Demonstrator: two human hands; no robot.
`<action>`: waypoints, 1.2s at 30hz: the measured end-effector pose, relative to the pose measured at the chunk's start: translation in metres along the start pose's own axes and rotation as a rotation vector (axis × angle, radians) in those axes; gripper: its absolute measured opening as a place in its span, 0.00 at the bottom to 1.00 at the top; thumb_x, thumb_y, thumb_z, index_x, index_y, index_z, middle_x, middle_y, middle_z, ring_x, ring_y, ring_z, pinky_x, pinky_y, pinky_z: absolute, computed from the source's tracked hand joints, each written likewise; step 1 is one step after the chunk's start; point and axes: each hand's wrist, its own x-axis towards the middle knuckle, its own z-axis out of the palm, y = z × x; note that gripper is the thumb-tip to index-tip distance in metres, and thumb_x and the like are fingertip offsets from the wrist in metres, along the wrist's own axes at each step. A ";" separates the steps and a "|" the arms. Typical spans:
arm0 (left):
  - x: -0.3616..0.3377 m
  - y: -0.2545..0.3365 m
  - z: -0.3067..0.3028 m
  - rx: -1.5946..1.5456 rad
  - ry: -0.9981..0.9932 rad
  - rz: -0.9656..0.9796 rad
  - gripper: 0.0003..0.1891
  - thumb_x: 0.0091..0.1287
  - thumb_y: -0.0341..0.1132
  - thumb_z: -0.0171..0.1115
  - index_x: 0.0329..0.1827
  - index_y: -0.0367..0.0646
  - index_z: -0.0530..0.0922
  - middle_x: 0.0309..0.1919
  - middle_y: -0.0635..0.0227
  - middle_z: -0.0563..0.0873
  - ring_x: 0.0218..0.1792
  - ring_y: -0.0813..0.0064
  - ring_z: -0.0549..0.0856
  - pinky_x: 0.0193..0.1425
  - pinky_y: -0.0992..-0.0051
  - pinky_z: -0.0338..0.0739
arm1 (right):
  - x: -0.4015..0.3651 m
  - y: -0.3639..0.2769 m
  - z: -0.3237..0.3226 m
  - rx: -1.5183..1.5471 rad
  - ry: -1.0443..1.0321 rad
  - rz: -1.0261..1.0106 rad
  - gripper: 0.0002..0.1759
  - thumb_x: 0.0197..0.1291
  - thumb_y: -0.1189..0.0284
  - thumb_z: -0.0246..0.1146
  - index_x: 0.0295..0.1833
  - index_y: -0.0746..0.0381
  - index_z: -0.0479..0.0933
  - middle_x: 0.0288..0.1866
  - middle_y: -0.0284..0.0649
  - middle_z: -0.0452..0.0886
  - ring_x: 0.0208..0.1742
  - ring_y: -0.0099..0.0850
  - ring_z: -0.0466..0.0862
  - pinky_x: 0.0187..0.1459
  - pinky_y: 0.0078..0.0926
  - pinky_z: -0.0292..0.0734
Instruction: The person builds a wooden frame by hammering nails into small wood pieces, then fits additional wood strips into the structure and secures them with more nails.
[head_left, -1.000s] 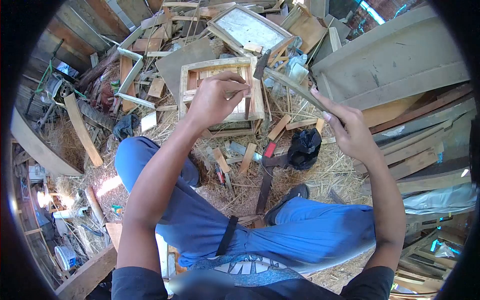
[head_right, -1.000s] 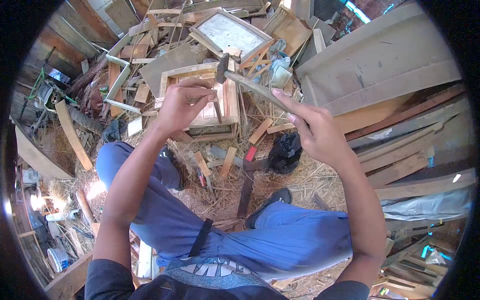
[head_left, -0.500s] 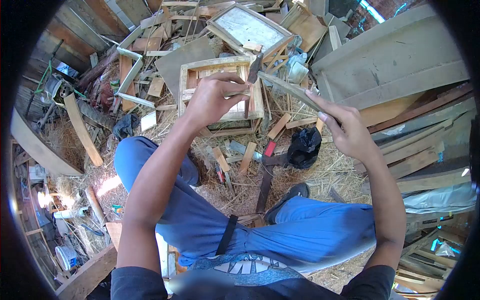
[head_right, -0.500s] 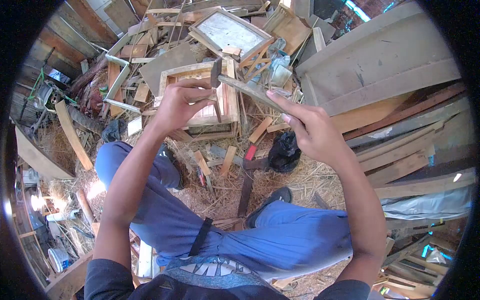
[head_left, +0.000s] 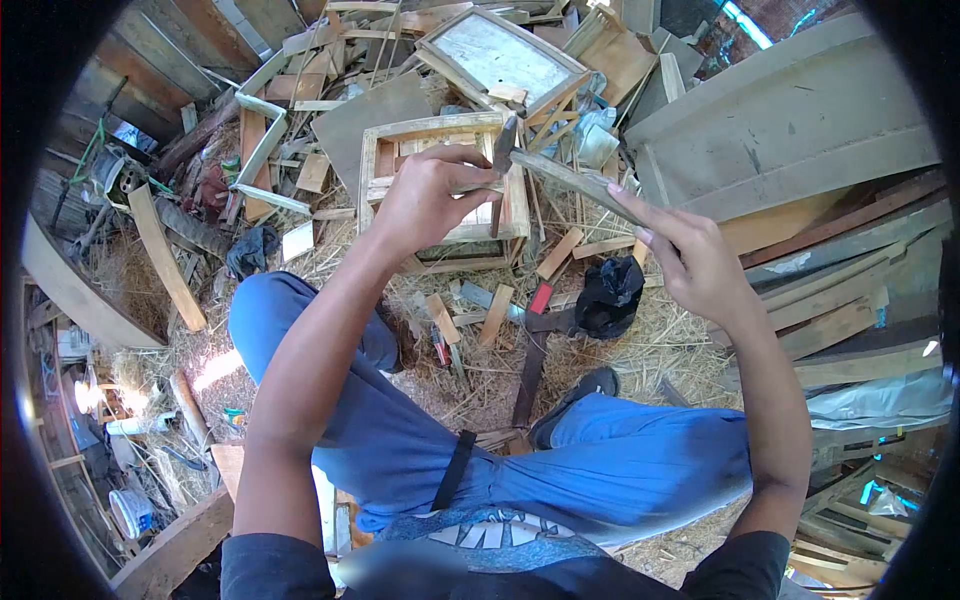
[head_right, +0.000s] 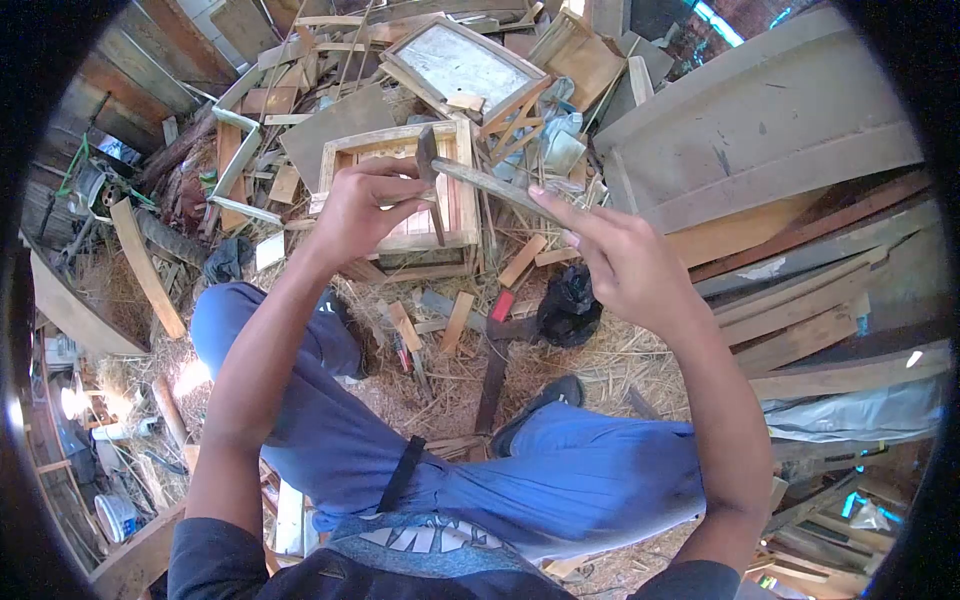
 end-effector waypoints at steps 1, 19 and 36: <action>0.000 0.001 -0.001 -0.013 -0.007 -0.006 0.14 0.62 0.33 0.78 0.51 0.42 0.92 0.49 0.57 0.92 0.48 0.56 0.91 0.54 0.62 0.85 | 0.000 0.002 0.003 0.010 0.017 -0.013 0.35 0.72 0.81 0.60 0.81 0.46 0.71 0.40 0.56 0.83 0.38 0.55 0.81 0.45 0.42 0.78; 0.000 0.002 -0.002 0.007 -0.021 -0.024 0.14 0.62 0.31 0.78 0.51 0.42 0.92 0.52 0.58 0.92 0.51 0.56 0.91 0.57 0.63 0.85 | -0.001 0.003 0.005 0.001 0.070 -0.045 0.37 0.71 0.83 0.60 0.81 0.44 0.71 0.40 0.53 0.84 0.39 0.53 0.83 0.47 0.47 0.78; -0.001 0.003 -0.004 0.012 -0.035 -0.021 0.14 0.61 0.30 0.79 0.51 0.41 0.92 0.52 0.56 0.92 0.51 0.56 0.91 0.57 0.63 0.85 | -0.004 0.008 0.013 -0.010 0.069 -0.082 0.35 0.71 0.83 0.59 0.82 0.51 0.71 0.36 0.55 0.80 0.35 0.52 0.79 0.45 0.43 0.79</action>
